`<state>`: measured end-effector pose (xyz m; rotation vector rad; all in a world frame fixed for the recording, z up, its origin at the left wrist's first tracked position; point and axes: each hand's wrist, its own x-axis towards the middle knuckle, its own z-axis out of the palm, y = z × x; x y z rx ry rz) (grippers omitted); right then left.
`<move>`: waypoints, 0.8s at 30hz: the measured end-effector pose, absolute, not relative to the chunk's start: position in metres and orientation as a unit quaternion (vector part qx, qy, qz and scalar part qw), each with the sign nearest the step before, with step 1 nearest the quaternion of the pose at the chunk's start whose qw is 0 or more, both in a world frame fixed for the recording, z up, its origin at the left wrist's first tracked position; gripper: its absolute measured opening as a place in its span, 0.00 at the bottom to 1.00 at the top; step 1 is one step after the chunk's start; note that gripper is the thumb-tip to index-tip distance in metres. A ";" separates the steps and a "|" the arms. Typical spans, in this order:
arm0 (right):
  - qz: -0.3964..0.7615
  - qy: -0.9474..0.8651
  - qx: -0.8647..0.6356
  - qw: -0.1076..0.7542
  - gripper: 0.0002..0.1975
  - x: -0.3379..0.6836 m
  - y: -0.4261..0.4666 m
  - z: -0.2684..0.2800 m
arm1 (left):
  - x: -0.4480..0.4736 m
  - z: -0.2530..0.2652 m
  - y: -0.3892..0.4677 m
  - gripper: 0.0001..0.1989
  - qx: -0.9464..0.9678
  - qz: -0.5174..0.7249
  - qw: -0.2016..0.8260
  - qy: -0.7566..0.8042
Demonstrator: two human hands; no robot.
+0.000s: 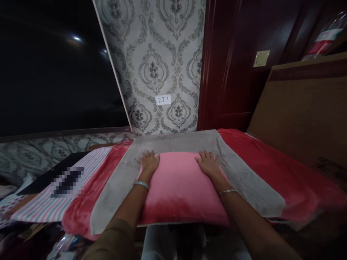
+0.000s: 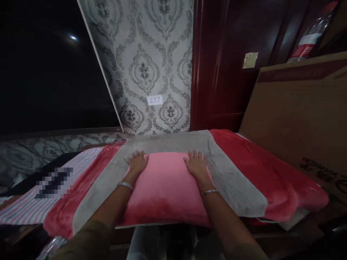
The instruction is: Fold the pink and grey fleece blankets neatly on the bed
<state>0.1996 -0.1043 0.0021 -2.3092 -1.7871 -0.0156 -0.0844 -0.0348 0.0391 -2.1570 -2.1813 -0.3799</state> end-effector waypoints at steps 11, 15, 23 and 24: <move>-0.019 -0.604 -0.786 0.128 0.31 0.201 -0.104 -0.002 | -0.021 0.036 -0.089 0.30 -0.966 -0.064 -0.053 -0.244; -0.015 -0.606 -0.785 0.124 0.32 0.201 -0.104 -0.001 | -0.040 0.036 -0.067 0.29 -0.925 -0.042 -0.055 -0.373; -0.006 -0.605 -0.786 0.131 0.31 0.201 -0.106 0.002 | -0.083 0.037 -0.038 0.29 -0.755 -0.073 -0.021 -0.652; -0.005 -0.605 -0.785 0.131 0.31 0.201 -0.106 0.003 | -0.084 0.036 -0.037 0.30 -0.738 -0.075 -0.027 -0.670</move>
